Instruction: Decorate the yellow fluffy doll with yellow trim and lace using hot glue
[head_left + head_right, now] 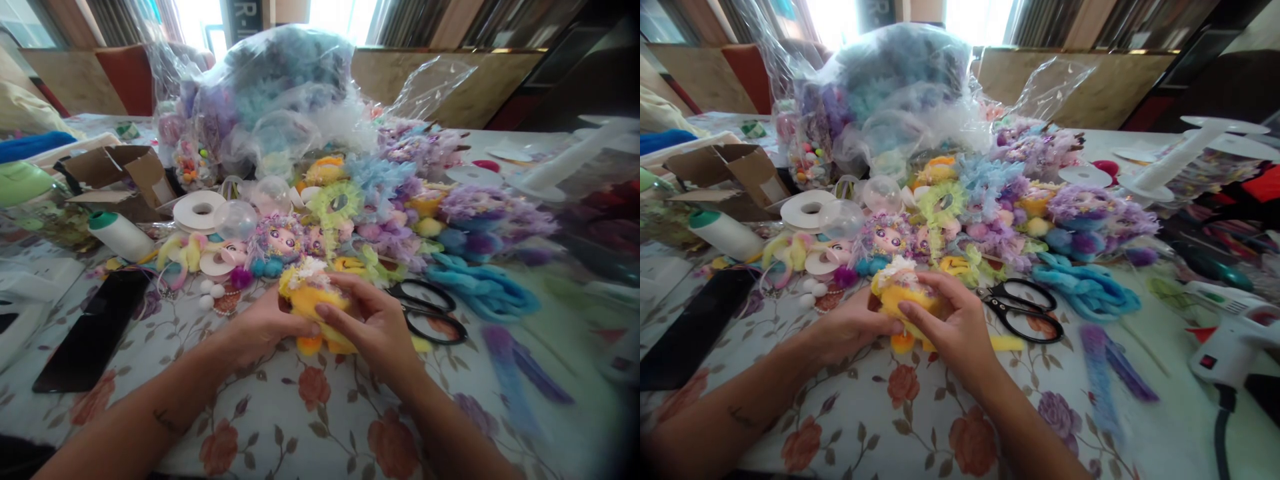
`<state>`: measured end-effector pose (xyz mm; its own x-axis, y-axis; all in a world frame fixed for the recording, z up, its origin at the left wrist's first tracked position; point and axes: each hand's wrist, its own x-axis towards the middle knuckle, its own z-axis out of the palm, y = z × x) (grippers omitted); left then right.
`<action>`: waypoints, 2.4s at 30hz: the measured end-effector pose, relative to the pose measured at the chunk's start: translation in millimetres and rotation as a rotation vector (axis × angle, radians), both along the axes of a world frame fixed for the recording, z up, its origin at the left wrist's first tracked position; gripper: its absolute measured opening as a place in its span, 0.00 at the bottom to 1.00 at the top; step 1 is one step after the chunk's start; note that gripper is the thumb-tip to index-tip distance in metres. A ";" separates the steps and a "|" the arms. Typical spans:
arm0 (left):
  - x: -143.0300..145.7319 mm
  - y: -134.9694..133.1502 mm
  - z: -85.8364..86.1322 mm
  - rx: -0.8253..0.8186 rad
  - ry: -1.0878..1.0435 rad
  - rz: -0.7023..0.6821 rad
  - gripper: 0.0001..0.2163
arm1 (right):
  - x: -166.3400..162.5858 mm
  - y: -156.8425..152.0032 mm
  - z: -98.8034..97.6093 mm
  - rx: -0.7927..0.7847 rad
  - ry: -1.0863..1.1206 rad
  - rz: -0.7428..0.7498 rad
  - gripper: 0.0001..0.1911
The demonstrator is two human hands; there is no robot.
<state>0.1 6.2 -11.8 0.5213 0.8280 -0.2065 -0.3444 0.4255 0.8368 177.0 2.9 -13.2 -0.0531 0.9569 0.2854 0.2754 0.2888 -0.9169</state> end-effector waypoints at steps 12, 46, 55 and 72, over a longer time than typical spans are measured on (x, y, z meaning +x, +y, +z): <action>-1.0 1.1 -1.0 0.020 0.019 0.001 0.19 | 1.3 -0.1 -2.6 -0.029 0.010 0.007 0.15; -1.6 3.5 1.1 -0.035 -0.042 -0.024 0.25 | 1.5 0.2 -0.1 0.046 0.032 0.048 0.13; -2.3 3.2 1.3 -0.041 -0.026 -0.018 0.24 | 1.1 0.3 -0.1 0.014 0.037 0.036 0.13; -1.2 2.1 -6.1 0.051 0.052 -0.003 0.23 | -3.0 -2.4 -2.8 0.060 0.023 -0.006 0.12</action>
